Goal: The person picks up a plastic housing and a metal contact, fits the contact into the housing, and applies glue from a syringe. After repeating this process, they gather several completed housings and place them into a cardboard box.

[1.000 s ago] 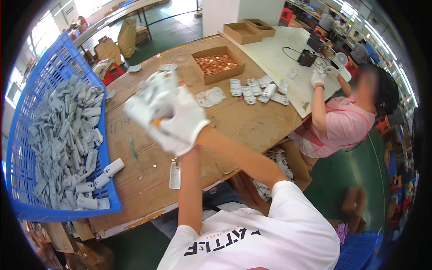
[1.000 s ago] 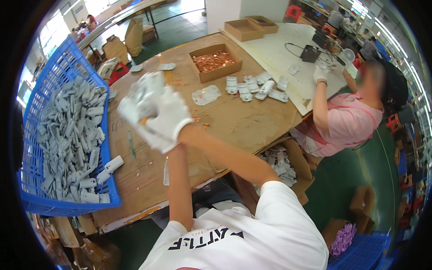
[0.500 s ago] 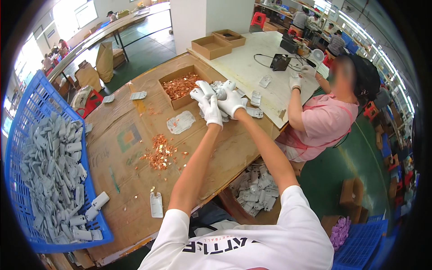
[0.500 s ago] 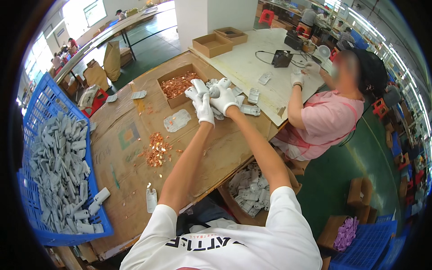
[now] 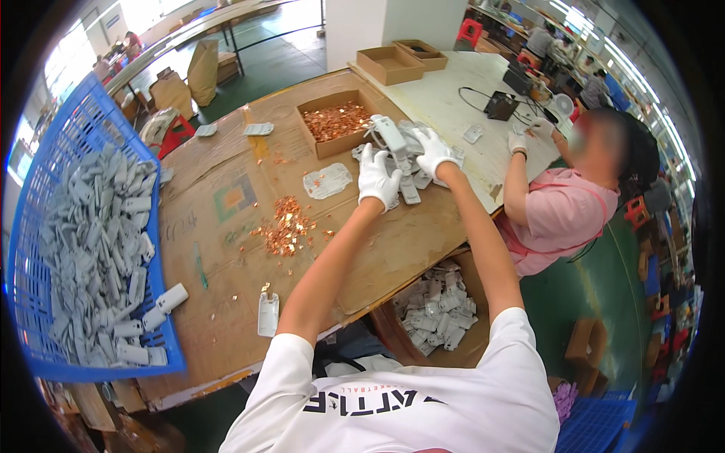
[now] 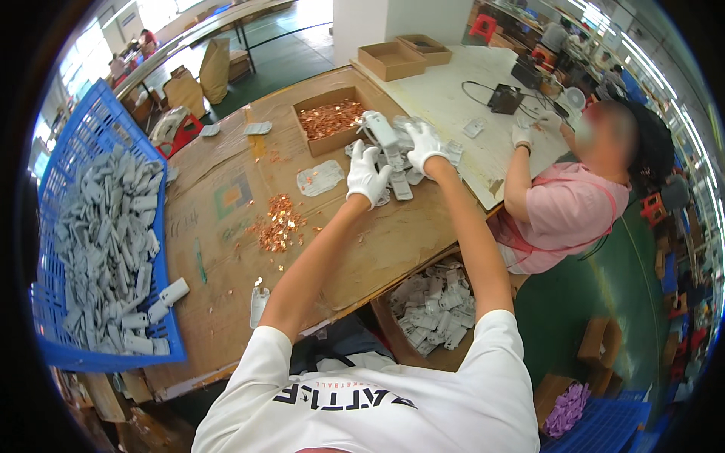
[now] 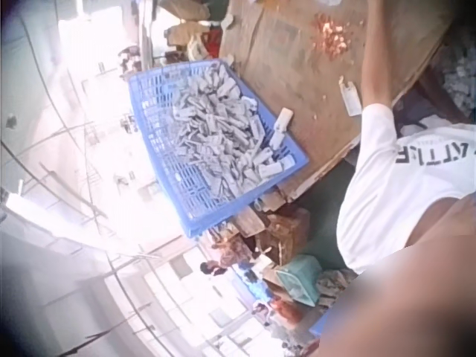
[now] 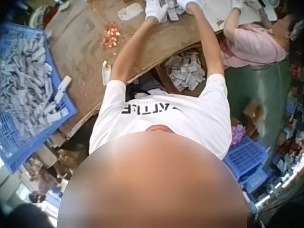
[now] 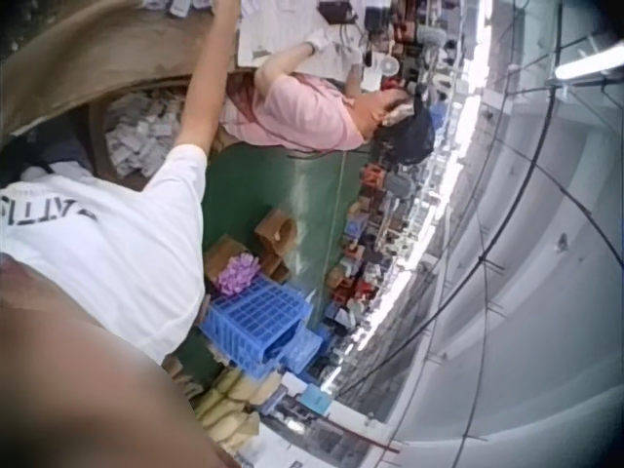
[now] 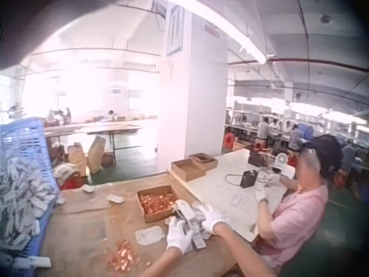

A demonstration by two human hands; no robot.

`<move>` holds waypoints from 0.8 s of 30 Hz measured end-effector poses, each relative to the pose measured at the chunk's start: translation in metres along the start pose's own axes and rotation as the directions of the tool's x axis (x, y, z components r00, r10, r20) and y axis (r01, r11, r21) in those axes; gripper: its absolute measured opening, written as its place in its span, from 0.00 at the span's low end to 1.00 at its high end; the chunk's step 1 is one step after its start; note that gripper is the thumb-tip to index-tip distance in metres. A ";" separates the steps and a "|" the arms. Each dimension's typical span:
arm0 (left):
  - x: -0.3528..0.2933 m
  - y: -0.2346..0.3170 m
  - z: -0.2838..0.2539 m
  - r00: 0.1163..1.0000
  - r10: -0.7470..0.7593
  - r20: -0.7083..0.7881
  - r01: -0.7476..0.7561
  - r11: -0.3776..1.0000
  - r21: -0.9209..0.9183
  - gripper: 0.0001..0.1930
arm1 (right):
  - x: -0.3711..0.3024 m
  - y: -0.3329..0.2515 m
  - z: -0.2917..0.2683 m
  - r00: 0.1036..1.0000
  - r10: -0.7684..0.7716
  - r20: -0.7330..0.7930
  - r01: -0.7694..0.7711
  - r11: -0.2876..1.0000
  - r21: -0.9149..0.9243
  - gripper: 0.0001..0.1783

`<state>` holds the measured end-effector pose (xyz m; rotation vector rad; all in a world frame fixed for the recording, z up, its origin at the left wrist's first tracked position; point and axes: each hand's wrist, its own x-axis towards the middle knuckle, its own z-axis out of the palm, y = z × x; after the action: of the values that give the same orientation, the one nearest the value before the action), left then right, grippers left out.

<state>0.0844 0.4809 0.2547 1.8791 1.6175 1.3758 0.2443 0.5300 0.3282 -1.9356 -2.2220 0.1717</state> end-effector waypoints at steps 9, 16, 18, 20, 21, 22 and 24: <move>-0.017 -0.002 -0.111 0.978 -0.022 0.209 -0.002 0.993 0.114 0.18 | 0.021 -0.057 0.026 0.979 -0.011 -0.202 0.033 0.993 0.109 0.47; -0.090 -0.021 -0.302 0.981 -0.184 0.055 0.178 0.978 0.106 0.13 | 0.049 -0.042 0.027 0.984 0.091 -0.154 -0.068 0.986 0.149 0.30; -0.126 -0.039 -0.348 0.972 -0.229 -0.049 0.234 0.950 0.207 0.12 | 0.050 -0.040 0.023 0.995 0.085 -0.059 -0.059 0.933 0.355 0.27; -0.160 -0.051 -0.364 0.956 -0.259 -0.138 0.278 0.950 0.143 0.11 | 0.062 0.003 0.031 0.993 0.078 -0.087 -0.033 0.904 0.426 0.25; -0.188 -0.056 -0.381 0.938 -0.299 -0.174 0.324 0.936 0.139 0.11 | 0.048 -0.032 0.020 0.995 0.077 -0.060 -0.048 0.917 0.395 0.22; -0.204 -0.056 -0.383 0.936 -0.308 -0.172 0.329 0.939 0.105 0.10 | 0.053 -0.017 0.017 0.993 0.096 -0.070 -0.061 0.920 0.388 0.22; -0.231 -0.054 -0.383 0.871 -0.470 -0.140 0.475 0.880 0.004 0.10 | 0.072 0.027 0.022 0.983 0.180 0.037 -0.177 0.873 0.454 0.21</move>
<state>-0.2324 0.1629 0.2980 1.2933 2.0109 1.2762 0.2563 0.6055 0.3059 -1.8563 -1.7800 0.6511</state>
